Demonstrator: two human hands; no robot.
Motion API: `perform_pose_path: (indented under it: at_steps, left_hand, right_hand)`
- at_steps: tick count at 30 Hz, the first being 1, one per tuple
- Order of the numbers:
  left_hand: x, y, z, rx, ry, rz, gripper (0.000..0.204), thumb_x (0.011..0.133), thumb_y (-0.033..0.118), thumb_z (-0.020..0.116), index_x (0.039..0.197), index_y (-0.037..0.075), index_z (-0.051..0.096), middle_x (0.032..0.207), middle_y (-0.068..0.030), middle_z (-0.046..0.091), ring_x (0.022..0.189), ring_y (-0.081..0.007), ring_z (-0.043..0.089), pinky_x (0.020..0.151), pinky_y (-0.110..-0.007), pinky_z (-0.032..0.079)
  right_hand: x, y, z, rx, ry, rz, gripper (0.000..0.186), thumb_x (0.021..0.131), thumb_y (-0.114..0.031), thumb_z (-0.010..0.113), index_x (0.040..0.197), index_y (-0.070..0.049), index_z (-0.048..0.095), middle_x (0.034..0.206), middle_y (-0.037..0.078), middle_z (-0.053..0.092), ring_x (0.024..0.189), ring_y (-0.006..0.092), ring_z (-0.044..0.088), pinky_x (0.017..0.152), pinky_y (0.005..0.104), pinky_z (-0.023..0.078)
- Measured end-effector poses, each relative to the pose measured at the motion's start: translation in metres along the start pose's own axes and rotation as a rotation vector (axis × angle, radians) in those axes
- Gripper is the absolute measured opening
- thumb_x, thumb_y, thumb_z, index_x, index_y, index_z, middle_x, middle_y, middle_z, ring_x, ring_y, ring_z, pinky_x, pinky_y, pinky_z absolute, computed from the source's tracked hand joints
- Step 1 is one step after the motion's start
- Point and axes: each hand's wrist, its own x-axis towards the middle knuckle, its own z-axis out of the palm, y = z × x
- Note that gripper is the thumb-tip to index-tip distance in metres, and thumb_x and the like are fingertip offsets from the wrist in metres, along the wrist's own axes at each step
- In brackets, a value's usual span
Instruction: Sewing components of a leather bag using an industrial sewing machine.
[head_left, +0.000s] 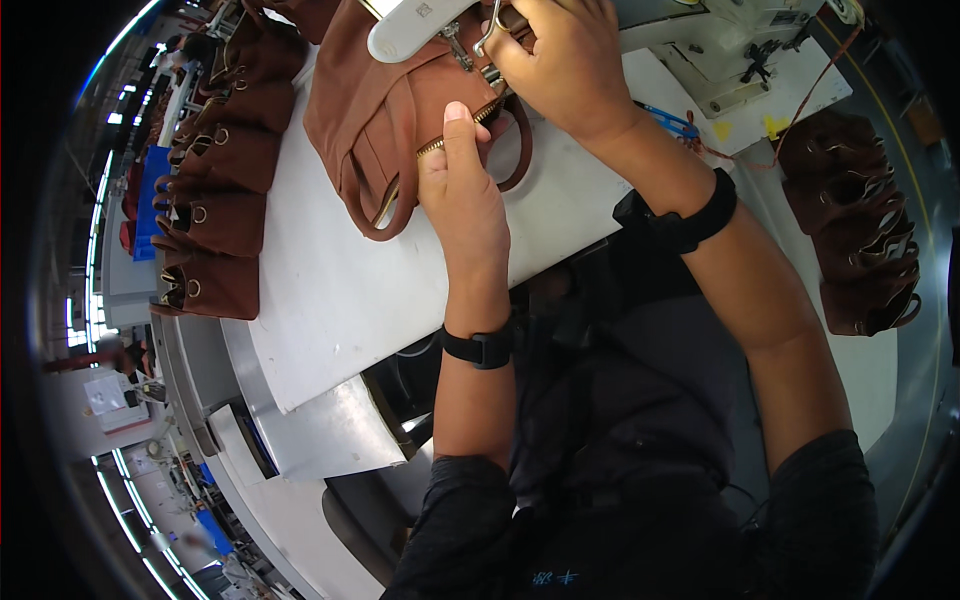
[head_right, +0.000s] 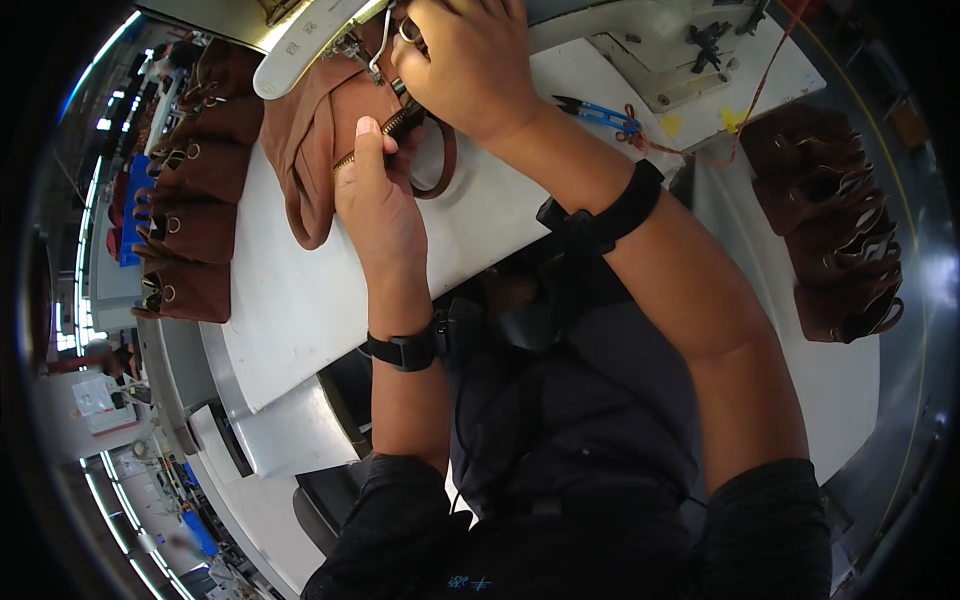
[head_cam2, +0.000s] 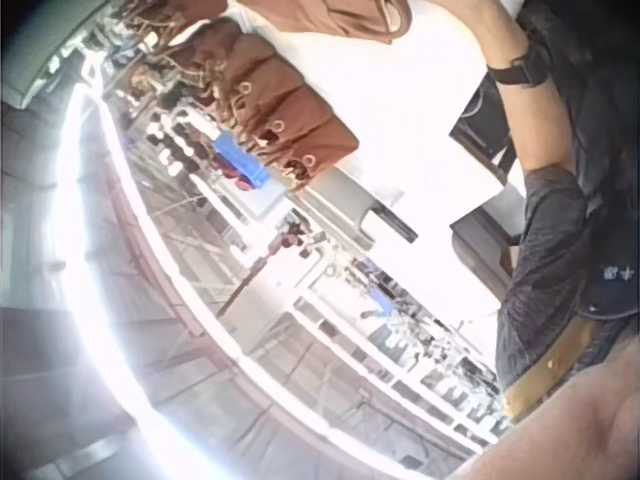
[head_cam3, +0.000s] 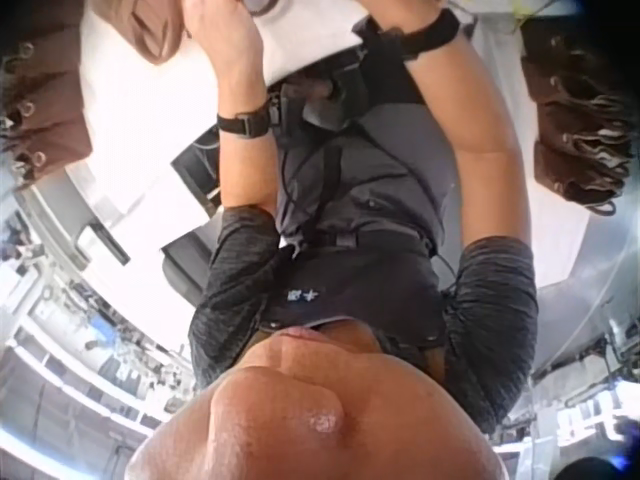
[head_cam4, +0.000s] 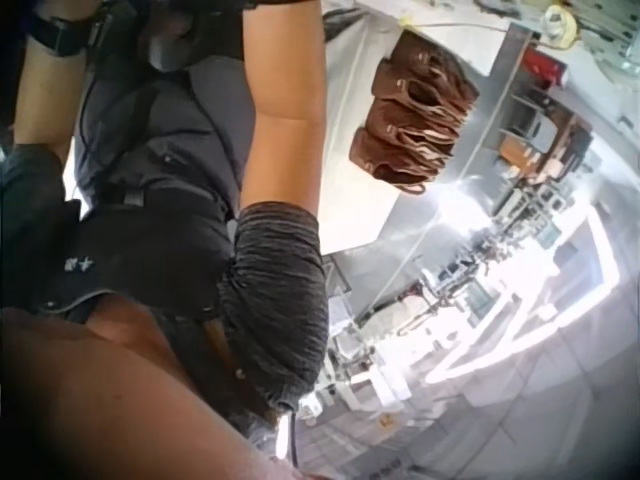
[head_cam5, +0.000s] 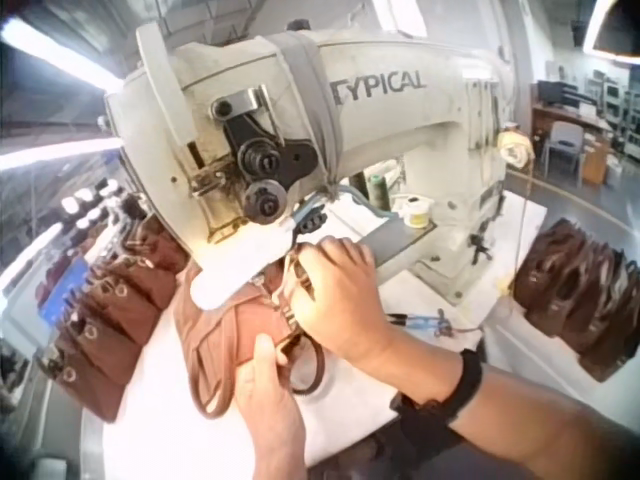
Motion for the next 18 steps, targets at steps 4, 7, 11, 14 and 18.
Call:
perform_pose_path:
  at_steps: [4,7,11,14,18]
  left_hand:
    - [0.002,0.002,0.000,0.017,-0.011,-0.031,0.044,0.105,0.036,0.061,0.075,0.005,0.059,0.085,-0.0068,0.067,0.081,-0.0168,0.067,0.084,-0.028,0.050]
    - [0.004,0.003,-0.001,0.008,-0.045,-0.024,0.044,0.105,0.037,0.061,0.076,0.004,0.059,0.085,-0.0091,0.067,0.078,-0.0178,0.067,0.079,-0.030,0.053]
    - [0.002,0.003,-0.009,0.085,-0.073,-0.039,0.044,0.105,0.039,0.060,0.081,0.002,0.060,0.086,-0.0129,0.069,0.077,-0.0182,0.067,0.078,-0.031,0.055]
    - [0.001,0.004,-0.010,0.084,-0.083,-0.087,0.045,0.105,0.041,0.060,0.082,0.002,0.060,0.087,-0.0130,0.069,0.077,-0.0181,0.068,0.074,-0.031,0.056]
    - [-0.015,0.015,-0.002,-0.052,-0.066,-0.210,0.045,0.105,0.042,0.059,0.088,0.000,0.063,0.090,-0.0108,0.070,0.079,-0.0174,0.068,0.068,-0.029,0.056]
  right_hand:
    - [0.000,-0.001,0.001,-0.012,0.003,0.019,0.013,0.083,-0.016,0.067,0.092,-0.006,0.065,0.090,0.014,0.061,0.093,0.0348,0.058,0.087,0.0461,0.043]
    - [-0.001,-0.001,0.000,0.026,0.020,0.024,0.014,0.084,-0.015,0.067,0.094,-0.006,0.065,0.090,0.015,0.061,0.094,0.0356,0.058,0.087,0.0465,0.043]
    - [-0.003,0.001,-0.002,0.036,0.000,0.024,0.015,0.083,-0.015,0.066,0.094,-0.005,0.063,0.091,0.015,0.062,0.094,0.0373,0.058,0.086,0.0468,0.044]
    - [-0.003,0.001,-0.002,0.016,-0.006,0.014,0.015,0.083,-0.015,0.066,0.094,-0.005,0.063,0.091,0.016,0.062,0.093,0.0375,0.059,0.085,0.0472,0.044]
    - [-0.002,0.000,-0.002,-0.007,-0.026,0.021,0.015,0.083,-0.015,0.067,0.094,-0.005,0.063,0.091,0.016,0.062,0.093,0.0377,0.059,0.085,0.0476,0.044]
